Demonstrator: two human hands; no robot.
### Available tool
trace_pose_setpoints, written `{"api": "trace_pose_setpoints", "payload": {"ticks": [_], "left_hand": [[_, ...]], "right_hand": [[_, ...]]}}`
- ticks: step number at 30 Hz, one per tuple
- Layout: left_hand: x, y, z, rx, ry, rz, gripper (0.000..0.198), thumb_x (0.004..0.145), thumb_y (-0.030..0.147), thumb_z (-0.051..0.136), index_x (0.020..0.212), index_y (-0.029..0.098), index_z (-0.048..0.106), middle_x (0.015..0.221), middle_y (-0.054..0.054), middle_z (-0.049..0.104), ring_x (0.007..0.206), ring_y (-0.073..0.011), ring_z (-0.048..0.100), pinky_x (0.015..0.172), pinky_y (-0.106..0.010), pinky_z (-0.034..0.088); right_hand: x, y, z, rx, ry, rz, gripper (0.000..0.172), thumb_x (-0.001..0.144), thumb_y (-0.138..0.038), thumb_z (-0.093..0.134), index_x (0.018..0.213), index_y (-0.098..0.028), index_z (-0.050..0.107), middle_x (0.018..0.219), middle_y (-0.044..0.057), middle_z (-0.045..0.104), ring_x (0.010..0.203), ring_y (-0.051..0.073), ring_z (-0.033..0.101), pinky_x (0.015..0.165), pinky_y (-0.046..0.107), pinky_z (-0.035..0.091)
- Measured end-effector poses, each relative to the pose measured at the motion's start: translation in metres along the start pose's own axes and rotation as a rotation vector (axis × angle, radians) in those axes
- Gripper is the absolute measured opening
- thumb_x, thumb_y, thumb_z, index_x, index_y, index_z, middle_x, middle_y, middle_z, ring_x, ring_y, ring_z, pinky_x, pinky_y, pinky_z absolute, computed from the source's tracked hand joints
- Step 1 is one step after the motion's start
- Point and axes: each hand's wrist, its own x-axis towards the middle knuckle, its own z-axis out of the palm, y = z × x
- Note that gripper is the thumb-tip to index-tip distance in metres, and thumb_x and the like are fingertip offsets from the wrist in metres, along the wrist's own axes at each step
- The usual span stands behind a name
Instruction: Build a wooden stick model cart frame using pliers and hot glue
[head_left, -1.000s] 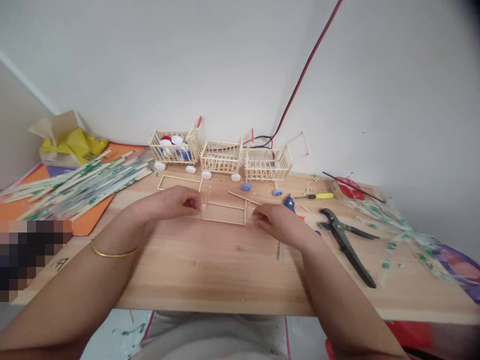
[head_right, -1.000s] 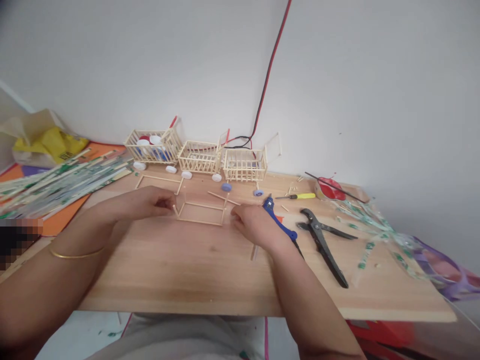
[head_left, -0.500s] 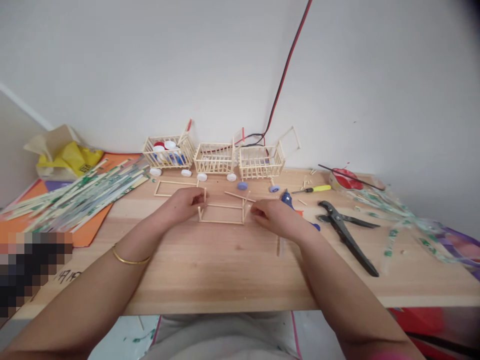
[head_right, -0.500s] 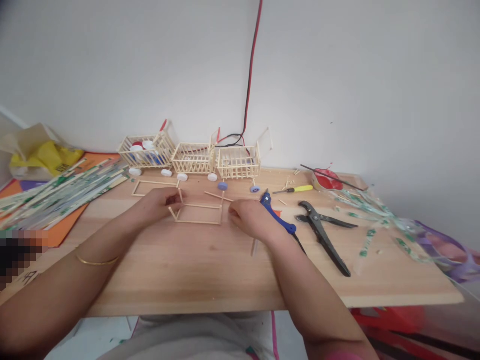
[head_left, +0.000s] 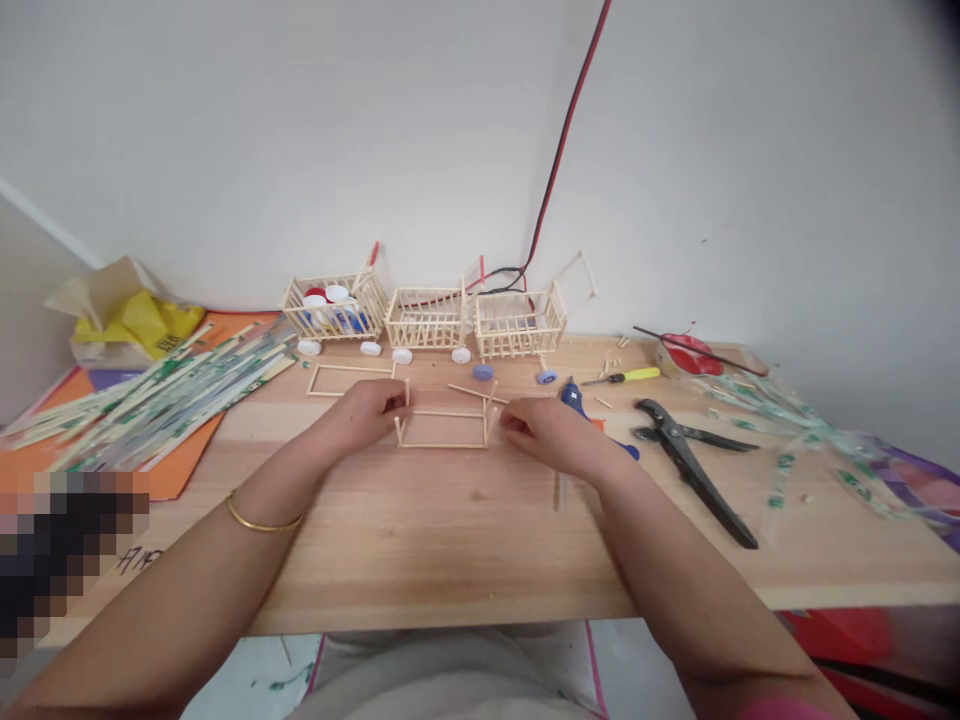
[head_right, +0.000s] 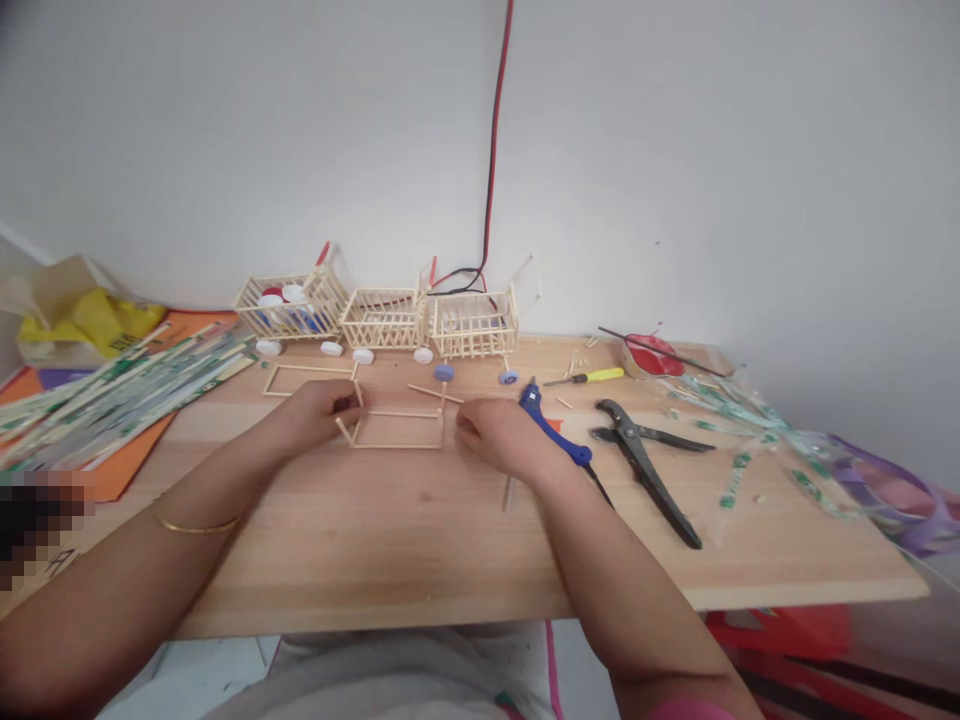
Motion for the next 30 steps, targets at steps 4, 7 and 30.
{"api": "trace_pose_setpoints", "payload": {"ticks": [4,7,30], "left_hand": [[0.000,-0.001,0.000,-0.004,-0.005,0.037,0.021,0.080,0.032,0.048,0.077,0.015,0.061,0.069,-0.002,0.058,0.063,-0.0147,0.050,0.058,-0.025,0.035],[-0.002,-0.002,0.000,-0.023,0.002,0.075,0.021,0.080,0.031,0.048,0.079,0.015,0.061,0.070,-0.002,0.058,0.064,-0.0144,0.049,0.060,-0.025,0.036],[0.000,-0.003,0.004,-0.089,0.124,0.021,0.045,0.083,0.036,0.044,0.119,0.012,0.055,0.082,-0.005,0.069,0.072,-0.0180,0.061,0.071,-0.027,0.044]], "right_hand": [[0.001,-0.001,0.000,-0.005,-0.006,0.005,0.011,0.079,-0.016,0.051,0.080,-0.016,0.062,0.075,0.004,0.065,0.065,0.013,0.055,0.058,0.022,0.031],[0.001,0.001,0.001,0.001,0.006,0.014,0.013,0.077,-0.014,0.051,0.083,-0.015,0.062,0.077,0.005,0.065,0.067,0.014,0.056,0.059,0.022,0.033],[0.015,0.013,0.018,0.204,0.126,0.014,0.006,0.075,-0.015,0.053,0.077,-0.015,0.059,0.066,-0.001,0.056,0.060,0.011,0.047,0.056,0.020,0.031]]}}
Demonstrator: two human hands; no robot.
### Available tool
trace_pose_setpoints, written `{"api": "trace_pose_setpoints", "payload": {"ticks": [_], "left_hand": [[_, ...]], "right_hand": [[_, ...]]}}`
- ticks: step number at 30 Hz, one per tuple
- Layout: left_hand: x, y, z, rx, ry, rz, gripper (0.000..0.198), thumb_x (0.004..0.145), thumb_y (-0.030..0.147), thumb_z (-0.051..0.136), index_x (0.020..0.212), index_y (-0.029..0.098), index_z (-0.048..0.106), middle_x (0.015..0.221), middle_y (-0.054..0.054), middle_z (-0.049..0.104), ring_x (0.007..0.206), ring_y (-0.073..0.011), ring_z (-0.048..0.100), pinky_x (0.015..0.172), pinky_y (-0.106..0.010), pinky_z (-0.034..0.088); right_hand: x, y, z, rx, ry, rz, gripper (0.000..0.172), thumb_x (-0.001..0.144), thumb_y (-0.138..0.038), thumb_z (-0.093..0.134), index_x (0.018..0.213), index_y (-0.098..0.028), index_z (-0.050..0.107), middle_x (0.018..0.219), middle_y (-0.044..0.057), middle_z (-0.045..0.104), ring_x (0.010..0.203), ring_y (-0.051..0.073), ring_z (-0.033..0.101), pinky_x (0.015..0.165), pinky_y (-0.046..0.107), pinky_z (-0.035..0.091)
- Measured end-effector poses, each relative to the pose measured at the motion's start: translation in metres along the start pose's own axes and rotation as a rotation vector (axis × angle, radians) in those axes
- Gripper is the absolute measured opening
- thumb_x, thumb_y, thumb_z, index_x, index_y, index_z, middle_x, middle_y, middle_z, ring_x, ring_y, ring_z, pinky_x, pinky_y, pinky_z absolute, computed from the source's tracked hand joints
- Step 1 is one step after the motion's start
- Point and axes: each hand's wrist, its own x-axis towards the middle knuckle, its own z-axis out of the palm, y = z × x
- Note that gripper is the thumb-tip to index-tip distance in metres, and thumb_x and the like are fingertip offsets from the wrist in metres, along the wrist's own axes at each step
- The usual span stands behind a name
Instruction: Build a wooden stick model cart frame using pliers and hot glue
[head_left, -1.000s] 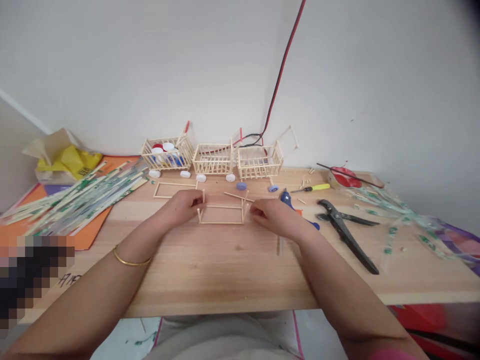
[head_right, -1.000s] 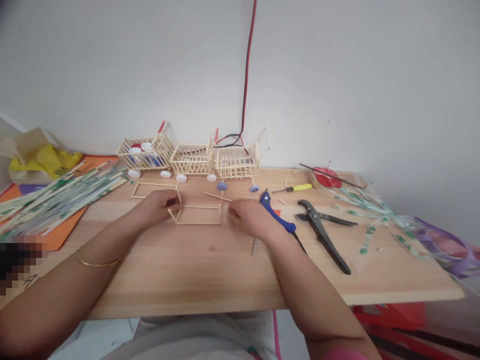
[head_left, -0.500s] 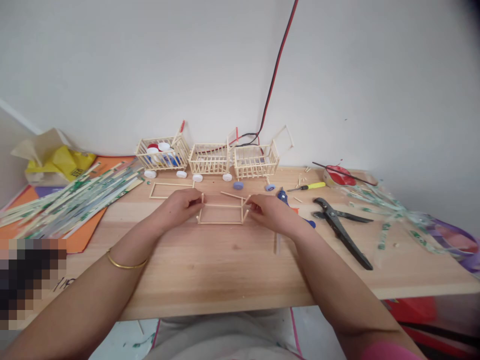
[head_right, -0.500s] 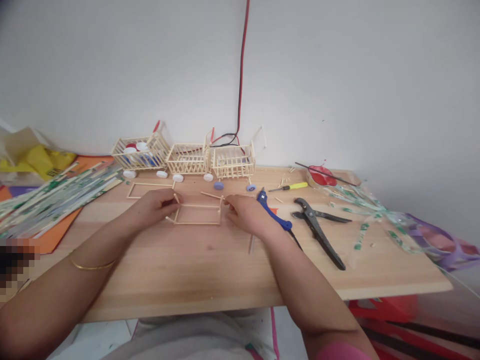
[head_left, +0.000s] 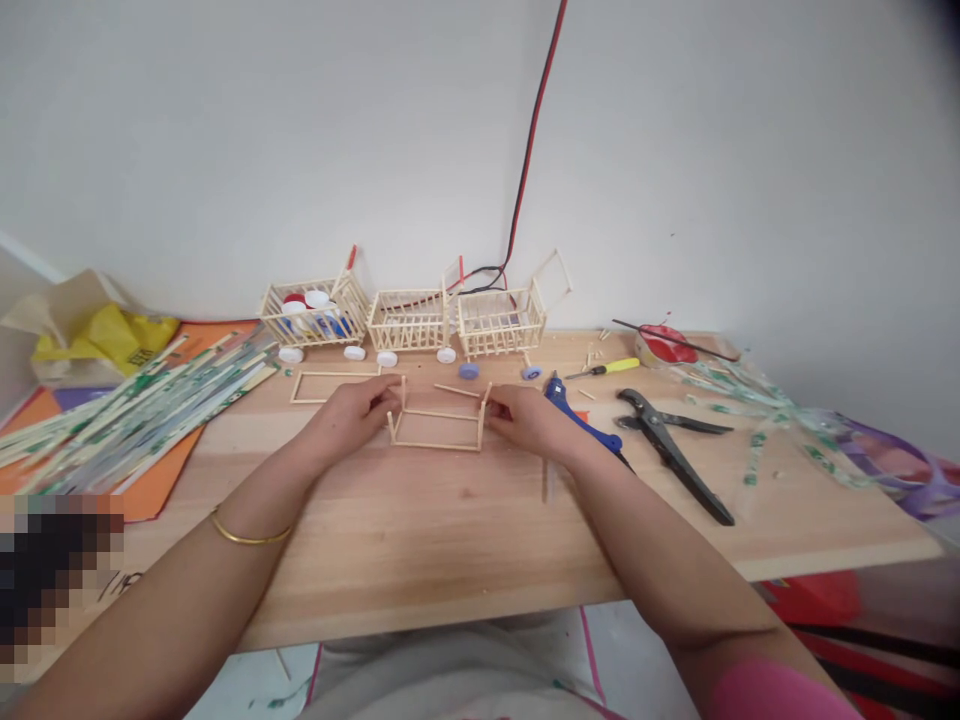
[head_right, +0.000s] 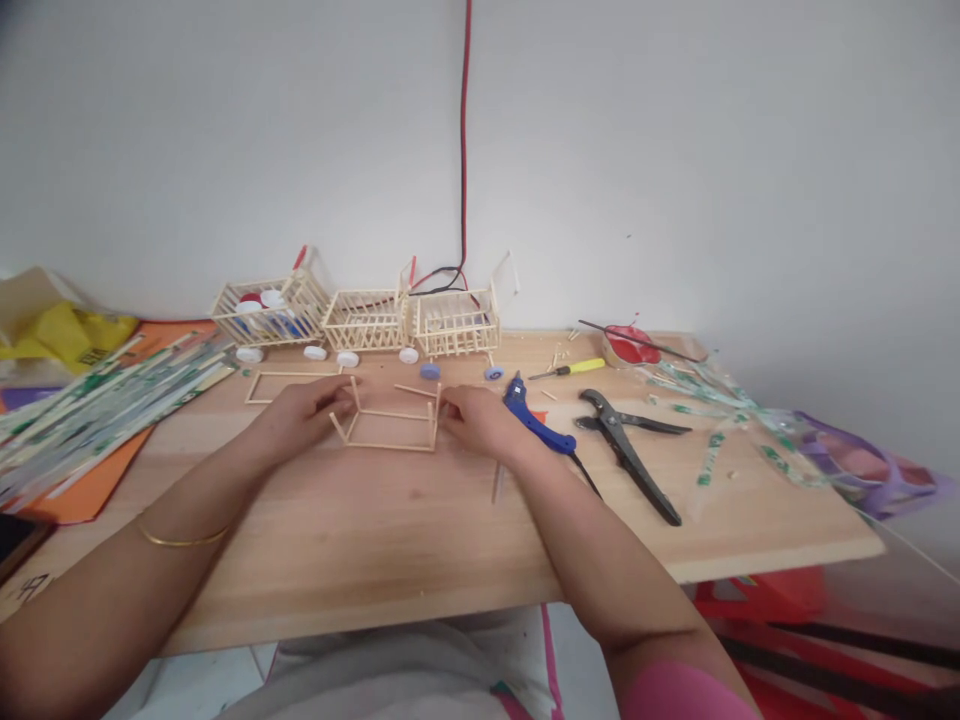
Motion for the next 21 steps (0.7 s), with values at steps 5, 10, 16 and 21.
{"api": "trace_pose_setpoints", "payload": {"ticks": [5,10,16,21], "left_hand": [[-0.001,-0.005,0.000,-0.088,0.005,0.003,0.044,0.085,0.036,0.042,0.121,0.014,0.053,0.089,-0.005,0.070,0.079,-0.0179,0.062,0.078,-0.028,0.045],[-0.001,-0.008,-0.004,-0.105,0.080,-0.039,0.045,0.084,0.039,0.043,0.120,0.015,0.055,0.090,-0.006,0.070,0.078,-0.0186,0.063,0.075,-0.029,0.048],[-0.004,0.001,-0.028,0.096,0.400,-0.055,0.032,0.085,0.035,0.047,0.104,0.016,0.063,0.095,-0.003,0.067,0.084,-0.0179,0.061,0.077,-0.030,0.046],[-0.016,0.018,-0.042,0.220,0.745,0.012,0.024,0.086,0.032,0.050,0.099,0.017,0.063,0.088,0.001,0.063,0.076,-0.0117,0.056,0.075,-0.028,0.044]], "right_hand": [[-0.002,-0.003,-0.006,-0.021,-0.080,-0.029,0.011,0.074,-0.018,0.058,0.084,-0.015,0.063,0.077,0.003,0.060,0.070,0.014,0.053,0.061,0.022,0.035],[-0.004,-0.010,-0.011,-0.047,-0.141,-0.132,0.013,0.073,-0.018,0.062,0.085,-0.016,0.066,0.091,0.007,0.061,0.087,0.019,0.055,0.076,0.027,0.040],[-0.004,-0.014,-0.013,-0.108,-0.162,-0.084,0.018,0.074,-0.022,0.063,0.091,-0.017,0.067,0.094,0.008,0.061,0.093,0.021,0.054,0.082,0.031,0.040],[-0.006,-0.023,-0.015,-0.185,-0.189,-0.024,0.018,0.076,-0.029,0.063,0.088,-0.018,0.069,0.100,0.011,0.059,0.096,0.024,0.053,0.081,0.033,0.041]]}}
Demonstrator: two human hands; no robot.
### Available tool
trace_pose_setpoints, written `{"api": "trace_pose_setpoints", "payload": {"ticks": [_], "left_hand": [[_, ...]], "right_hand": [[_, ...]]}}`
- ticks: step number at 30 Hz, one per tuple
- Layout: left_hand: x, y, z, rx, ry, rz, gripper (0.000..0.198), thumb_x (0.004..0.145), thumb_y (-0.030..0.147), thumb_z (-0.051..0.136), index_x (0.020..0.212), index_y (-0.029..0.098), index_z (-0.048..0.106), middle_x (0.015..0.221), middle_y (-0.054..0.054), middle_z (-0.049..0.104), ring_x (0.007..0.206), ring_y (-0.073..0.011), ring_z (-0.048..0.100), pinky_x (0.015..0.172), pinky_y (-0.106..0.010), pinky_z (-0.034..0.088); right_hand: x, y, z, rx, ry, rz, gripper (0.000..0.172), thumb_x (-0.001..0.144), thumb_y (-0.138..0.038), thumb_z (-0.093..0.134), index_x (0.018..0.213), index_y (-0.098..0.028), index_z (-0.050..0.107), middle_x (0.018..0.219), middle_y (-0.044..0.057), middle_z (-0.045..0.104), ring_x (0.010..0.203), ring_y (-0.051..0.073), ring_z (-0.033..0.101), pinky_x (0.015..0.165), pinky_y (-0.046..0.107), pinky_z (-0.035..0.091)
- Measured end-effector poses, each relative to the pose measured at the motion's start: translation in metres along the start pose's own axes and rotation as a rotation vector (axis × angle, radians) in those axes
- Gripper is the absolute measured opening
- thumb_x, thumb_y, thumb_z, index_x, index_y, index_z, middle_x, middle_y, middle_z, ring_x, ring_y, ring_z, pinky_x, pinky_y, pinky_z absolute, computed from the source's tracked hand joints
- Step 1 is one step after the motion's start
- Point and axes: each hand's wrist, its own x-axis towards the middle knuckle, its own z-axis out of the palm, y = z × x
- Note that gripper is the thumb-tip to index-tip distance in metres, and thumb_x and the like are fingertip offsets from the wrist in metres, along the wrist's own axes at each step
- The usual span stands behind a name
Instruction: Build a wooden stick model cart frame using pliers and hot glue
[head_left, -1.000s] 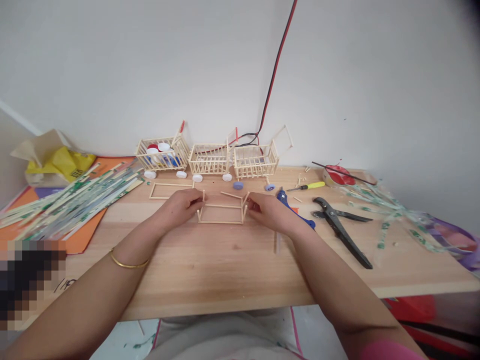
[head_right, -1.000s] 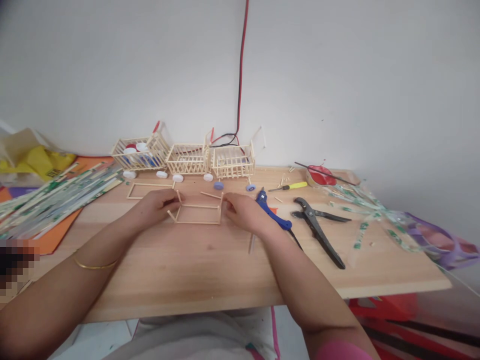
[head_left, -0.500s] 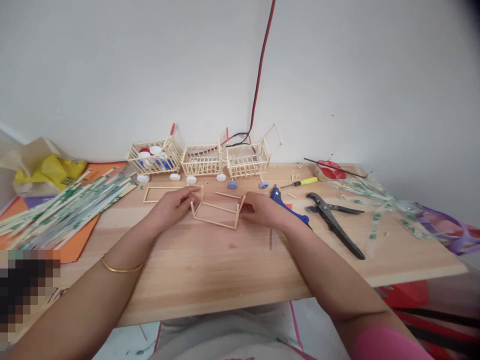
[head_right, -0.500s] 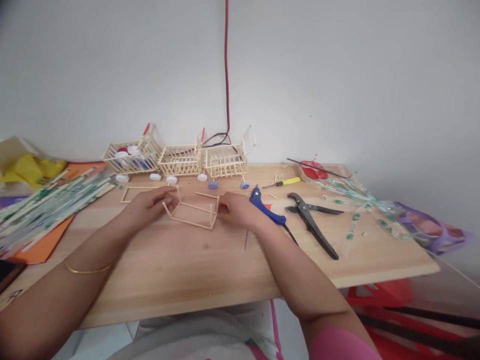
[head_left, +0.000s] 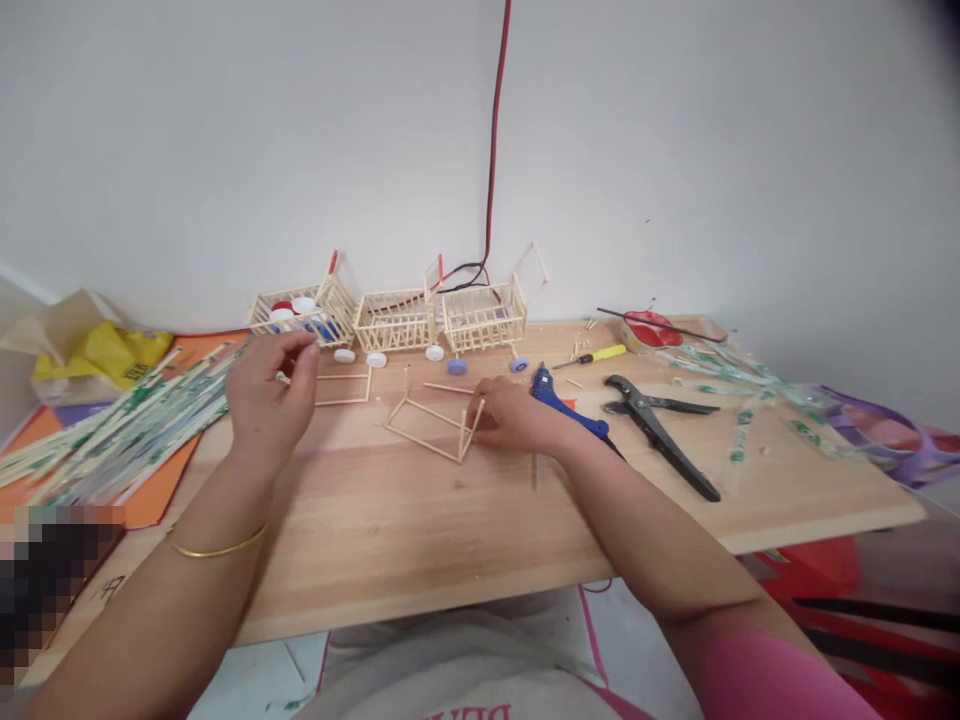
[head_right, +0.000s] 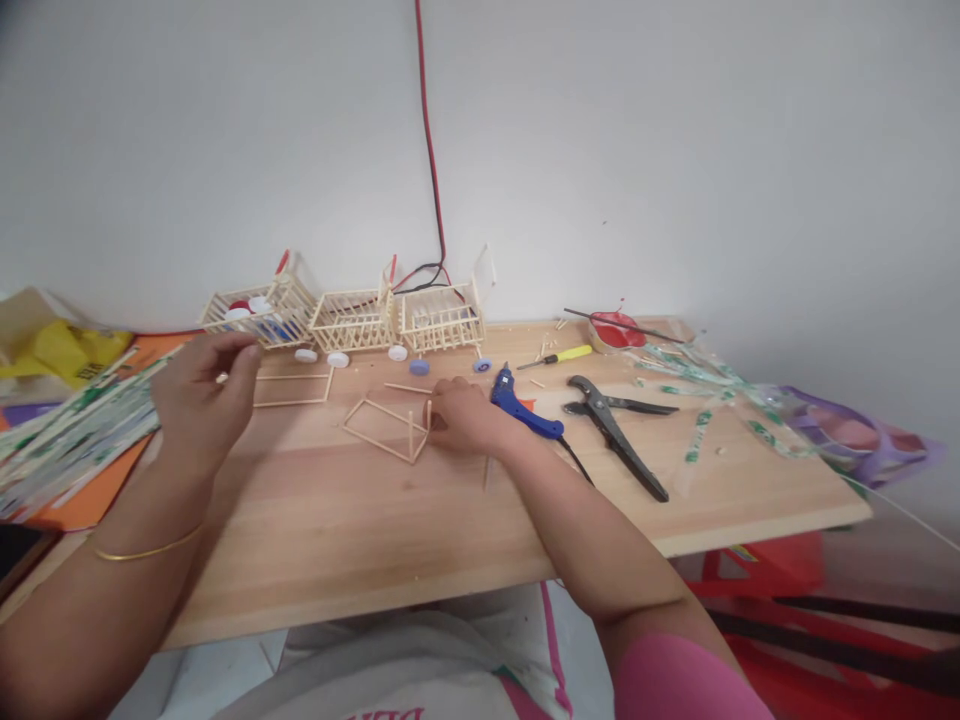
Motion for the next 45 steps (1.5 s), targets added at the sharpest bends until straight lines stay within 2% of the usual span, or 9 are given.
{"api": "trace_pose_setpoints", "payload": {"ticks": [2,3,9,12,15,19,24,34,45], "left_hand": [[-0.003,0.012,-0.005,-0.028,0.055,0.030,0.018,0.084,0.031,0.053,0.092,0.018,0.064,0.081,0.001,0.063,0.070,-0.0106,0.055,0.070,-0.027,0.044],[-0.005,0.020,-0.006,-0.071,-0.009,0.050,0.017,0.083,0.031,0.054,0.090,0.019,0.064,0.080,0.001,0.064,0.069,-0.0107,0.055,0.068,-0.026,0.044],[-0.026,0.058,0.003,-0.346,-0.651,0.036,0.024,0.081,0.036,0.056,0.096,0.020,0.064,0.080,-0.002,0.065,0.062,-0.0110,0.056,0.056,-0.023,0.043],[-0.036,0.069,0.014,-0.444,-0.780,-0.058,0.031,0.077,0.036,0.059,0.102,0.018,0.062,0.090,-0.004,0.064,0.056,-0.0080,0.051,0.051,-0.021,0.042],[-0.042,0.076,0.025,-0.507,-0.824,-0.156,0.036,0.075,0.035,0.061,0.106,0.017,0.060,0.095,-0.004,0.064,0.053,-0.0068,0.050,0.047,-0.020,0.040],[-0.045,0.081,0.036,-0.583,-0.884,-0.184,0.033,0.074,0.031,0.061,0.105,0.020,0.062,0.085,-0.001,0.067,0.058,-0.0097,0.055,0.052,-0.021,0.042],[-0.048,0.080,0.040,-0.534,-0.878,-0.159,0.017,0.076,0.031,0.057,0.080,0.016,0.064,0.067,0.000,0.063,0.057,-0.0113,0.055,0.053,-0.022,0.041],[-0.051,0.078,0.024,-0.361,-0.835,0.047,0.012,0.081,0.026,0.055,0.077,0.019,0.063,0.068,0.002,0.064,0.059,-0.0095,0.054,0.058,-0.020,0.039],[-0.053,0.079,0.023,-0.232,-0.807,0.156,0.014,0.082,0.027,0.053,0.075,0.018,0.062,0.069,0.000,0.064,0.063,-0.0123,0.057,0.060,-0.022,0.040]], "right_hand": [[0.000,-0.003,0.001,-0.015,-0.016,-0.005,0.019,0.076,-0.030,0.063,0.088,-0.017,0.069,0.099,0.011,0.059,0.096,0.025,0.053,0.081,0.033,0.040],[0.000,-0.004,0.002,-0.016,-0.028,-0.017,0.018,0.076,-0.030,0.063,0.088,-0.017,0.069,0.097,0.011,0.060,0.096,0.024,0.053,0.081,0.032,0.040],[0.000,-0.007,0.009,-0.028,-0.036,-0.109,0.019,0.079,-0.032,0.059,0.087,-0.018,0.069,0.090,0.009,0.062,0.088,0.021,0.055,0.078,0.030,0.038],[0.000,-0.011,0.010,-0.036,-0.020,-0.114,0.020,0.079,-0.034,0.059,0.086,-0.017,0.069,0.089,0.009,0.062,0.084,0.020,0.056,0.076,0.029,0.038],[-0.002,-0.014,0.008,-0.035,-0.021,-0.096,0.022,0.080,-0.035,0.058,0.087,-0.016,0.068,0.087,0.009,0.063,0.081,0.019,0.057,0.074,0.028,0.038],[-0.003,-0.014,0.006,-0.031,-0.035,-0.117,0.022,0.081,-0.033,0.056,0.087,-0.016,0.069,0.088,0.010,0.064,0.085,0.020,0.058,0.074,0.028,0.038],[-0.002,-0.010,0.008,-0.054,-0.039,-0.130,0.025,0.082,-0.036,0.054,0.086,-0.016,0.068,0.088,0.010,0.064,0.086,0.022,0.059,0.075,0.029,0.038],[-0.001,-0.005,0.012,-0.042,-0.017,-0.139,0.018,0.079,-0.032,0.057,0.083,-0.017,0.066,0.088,0.008,0.064,0.083,0.021,0.057,0.074,0.029,0.036],[-0.001,-0.005,0.011,-0.022,-0.036,-0.123,0.017,0.078,-0.031,0.058,0.083,-0.016,0.066,0.091,0.009,0.064,0.087,0.022,0.057,0.076,0.030,0.037]]}}
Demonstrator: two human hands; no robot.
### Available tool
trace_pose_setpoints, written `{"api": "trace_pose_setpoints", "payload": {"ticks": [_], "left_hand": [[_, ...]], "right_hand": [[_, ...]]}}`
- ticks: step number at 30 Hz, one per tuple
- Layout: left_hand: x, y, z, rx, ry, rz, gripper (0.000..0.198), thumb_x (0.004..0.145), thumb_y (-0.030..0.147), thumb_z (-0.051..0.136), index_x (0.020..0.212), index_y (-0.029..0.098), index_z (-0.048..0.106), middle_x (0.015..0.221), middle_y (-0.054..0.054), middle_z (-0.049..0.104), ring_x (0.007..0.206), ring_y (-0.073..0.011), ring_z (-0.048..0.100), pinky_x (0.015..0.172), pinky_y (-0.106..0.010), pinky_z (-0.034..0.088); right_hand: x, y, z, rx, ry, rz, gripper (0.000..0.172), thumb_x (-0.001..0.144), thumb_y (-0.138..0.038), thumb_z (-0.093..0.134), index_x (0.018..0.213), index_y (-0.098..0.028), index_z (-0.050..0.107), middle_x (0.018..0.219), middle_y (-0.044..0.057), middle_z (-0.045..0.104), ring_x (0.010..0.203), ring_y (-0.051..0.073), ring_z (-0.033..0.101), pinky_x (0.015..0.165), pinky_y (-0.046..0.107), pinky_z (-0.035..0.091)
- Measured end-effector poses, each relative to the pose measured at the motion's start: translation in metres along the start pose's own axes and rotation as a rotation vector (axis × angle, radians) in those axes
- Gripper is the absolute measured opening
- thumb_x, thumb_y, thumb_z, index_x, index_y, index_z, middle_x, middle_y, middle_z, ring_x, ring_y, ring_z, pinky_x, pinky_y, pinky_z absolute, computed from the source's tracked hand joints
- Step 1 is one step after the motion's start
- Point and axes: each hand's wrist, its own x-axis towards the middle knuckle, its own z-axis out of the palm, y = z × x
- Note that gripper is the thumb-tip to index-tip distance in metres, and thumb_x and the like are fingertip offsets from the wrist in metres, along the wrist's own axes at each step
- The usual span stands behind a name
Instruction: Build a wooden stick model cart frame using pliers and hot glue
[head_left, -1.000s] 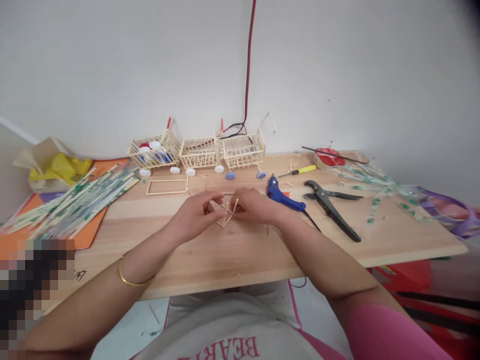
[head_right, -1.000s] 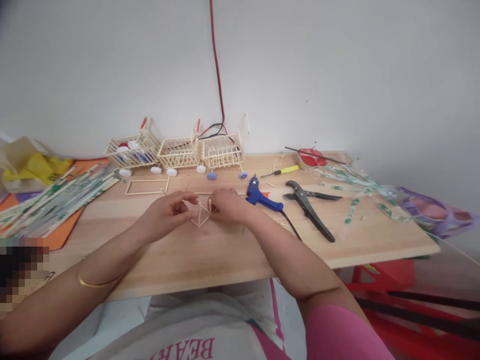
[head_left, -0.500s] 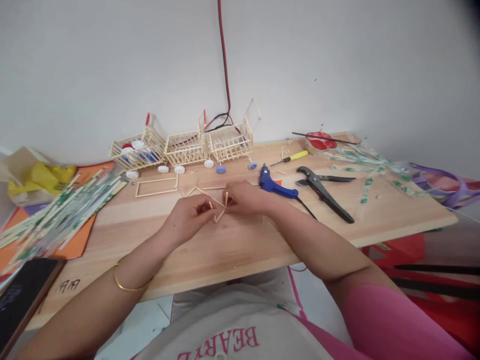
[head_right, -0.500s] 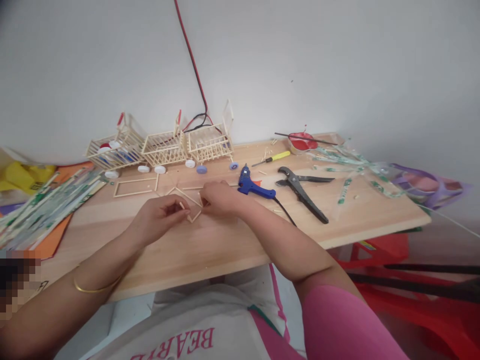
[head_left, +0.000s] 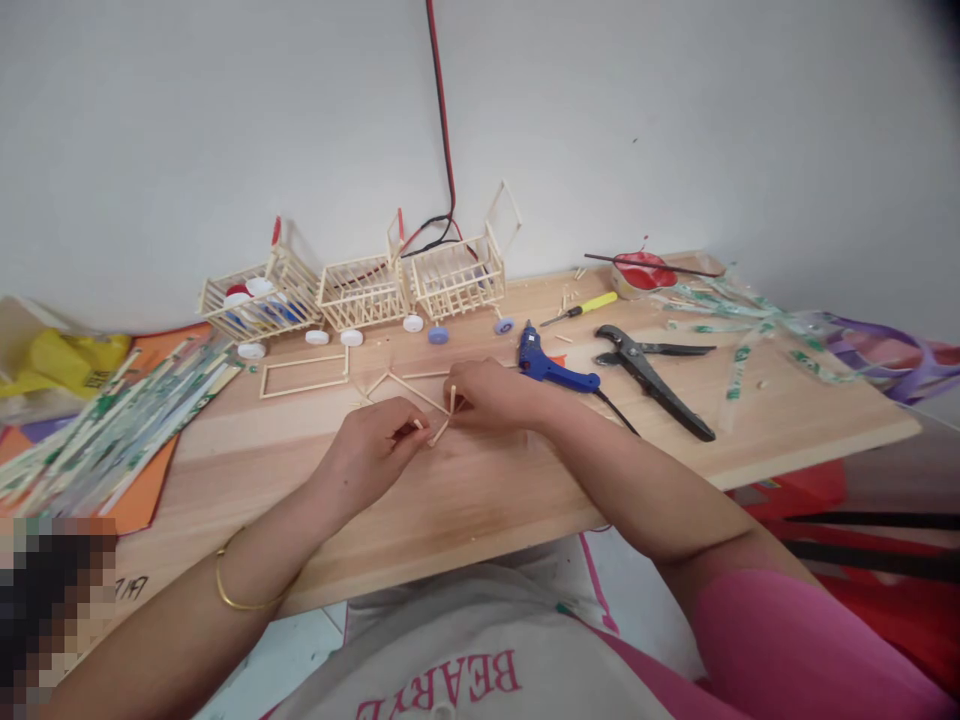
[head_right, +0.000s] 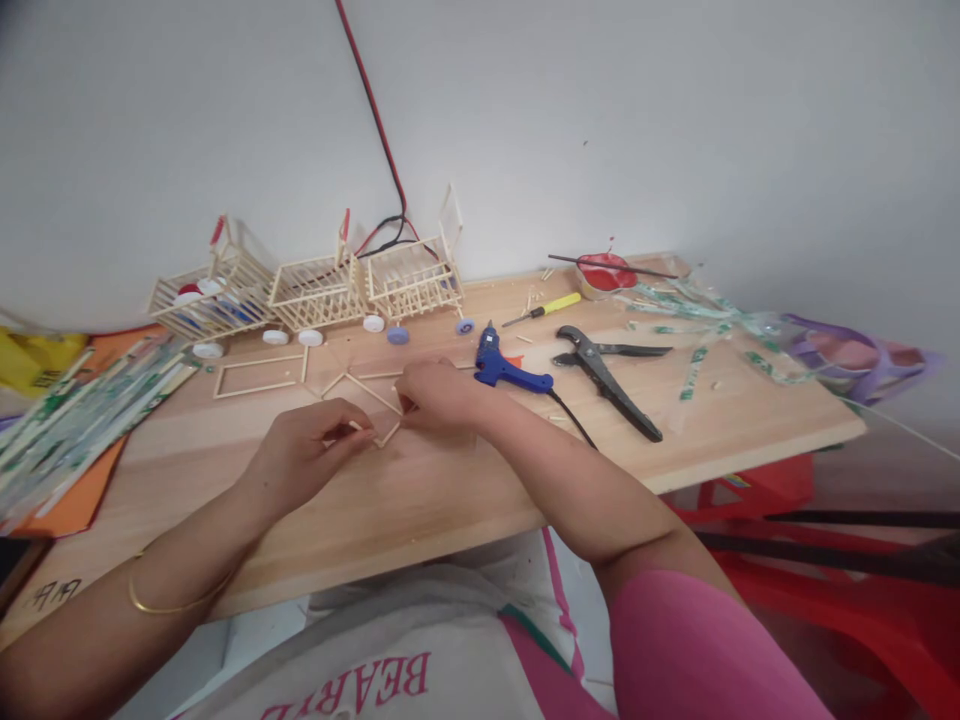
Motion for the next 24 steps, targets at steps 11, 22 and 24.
{"api": "trace_pose_setpoints", "payload": {"ticks": [11,22,24], "left_hand": [[0.0018,0.0021,-0.0014,0.088,-0.039,0.048,0.014,0.085,0.024,0.048,0.077,0.020,0.058,0.070,0.000,0.063,0.065,-0.0139,0.057,0.061,-0.024,0.039],[-0.0012,0.0002,0.0016,0.083,-0.024,0.085,0.012,0.086,0.022,0.048,0.079,0.020,0.057,0.072,0.000,0.062,0.068,-0.0141,0.058,0.063,-0.025,0.041],[-0.0017,0.0004,0.0027,0.078,-0.014,0.069,0.012,0.086,0.024,0.048,0.079,0.020,0.057,0.071,0.000,0.062,0.067,-0.0142,0.058,0.063,-0.025,0.042]], "right_hand": [[0.0010,-0.0009,-0.0018,0.022,-0.021,0.012,0.015,0.078,-0.027,0.059,0.085,-0.016,0.066,0.092,0.009,0.064,0.089,0.021,0.057,0.077,0.028,0.037],[0.0014,-0.0002,0.0002,0.004,0.008,0.003,0.017,0.078,-0.030,0.059,0.083,-0.016,0.067,0.090,0.009,0.065,0.086,0.021,0.058,0.074,0.028,0.036],[0.0013,-0.0002,0.0005,0.004,0.013,-0.002,0.017,0.078,-0.030,0.058,0.083,-0.016,0.067,0.090,0.009,0.065,0.086,0.021,0.058,0.074,0.028,0.036]]}}
